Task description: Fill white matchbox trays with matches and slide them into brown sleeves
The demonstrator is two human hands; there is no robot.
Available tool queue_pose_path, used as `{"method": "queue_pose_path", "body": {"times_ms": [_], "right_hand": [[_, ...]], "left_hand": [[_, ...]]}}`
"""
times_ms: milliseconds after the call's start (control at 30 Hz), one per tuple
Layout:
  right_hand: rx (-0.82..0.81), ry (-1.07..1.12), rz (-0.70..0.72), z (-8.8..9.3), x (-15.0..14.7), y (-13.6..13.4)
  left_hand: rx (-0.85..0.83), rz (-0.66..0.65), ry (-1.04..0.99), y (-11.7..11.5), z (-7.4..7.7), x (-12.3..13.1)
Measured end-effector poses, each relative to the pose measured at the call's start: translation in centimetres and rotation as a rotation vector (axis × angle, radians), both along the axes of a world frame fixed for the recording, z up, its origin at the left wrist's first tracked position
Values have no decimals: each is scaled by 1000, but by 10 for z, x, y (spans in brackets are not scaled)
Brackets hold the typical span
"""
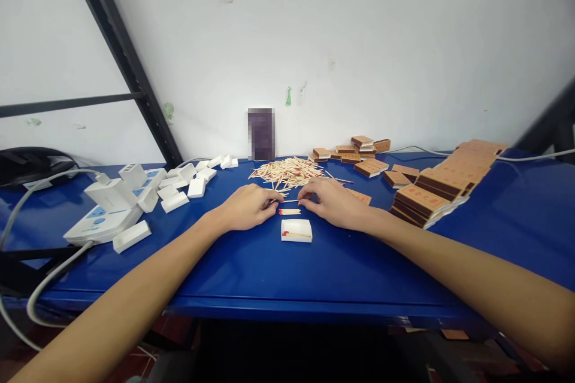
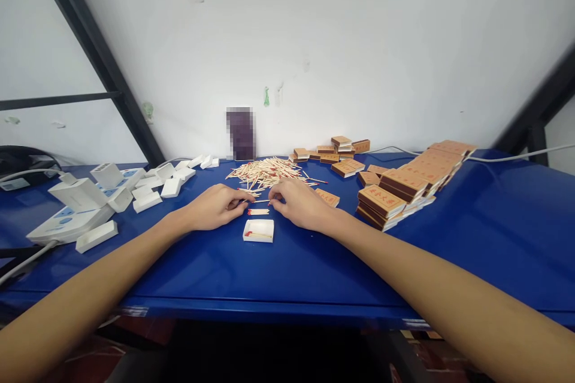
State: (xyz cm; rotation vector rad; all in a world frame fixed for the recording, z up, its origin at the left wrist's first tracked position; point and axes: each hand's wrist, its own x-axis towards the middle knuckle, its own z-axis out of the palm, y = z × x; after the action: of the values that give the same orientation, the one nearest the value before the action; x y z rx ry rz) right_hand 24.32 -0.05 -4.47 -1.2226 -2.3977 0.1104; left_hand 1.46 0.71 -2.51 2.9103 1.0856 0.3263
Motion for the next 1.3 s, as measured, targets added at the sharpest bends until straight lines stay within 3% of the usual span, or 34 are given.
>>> {"method": "queue_pose_path", "body": {"times_ms": [500,700,933,1300], "right_hand": [[-18,121,-48,-1,-4,4],[6,54,-96,5,-5,-4],[32,17,-35,5,-7,-5],[50,-12,-39,1,-5,-1]], "left_hand": [[-55,-27,-1,-3,2,0],[48,-117,0,-10,4,3],[69,-166,88,-13,2,7],[75,-186,117,-16,17,2]]}}
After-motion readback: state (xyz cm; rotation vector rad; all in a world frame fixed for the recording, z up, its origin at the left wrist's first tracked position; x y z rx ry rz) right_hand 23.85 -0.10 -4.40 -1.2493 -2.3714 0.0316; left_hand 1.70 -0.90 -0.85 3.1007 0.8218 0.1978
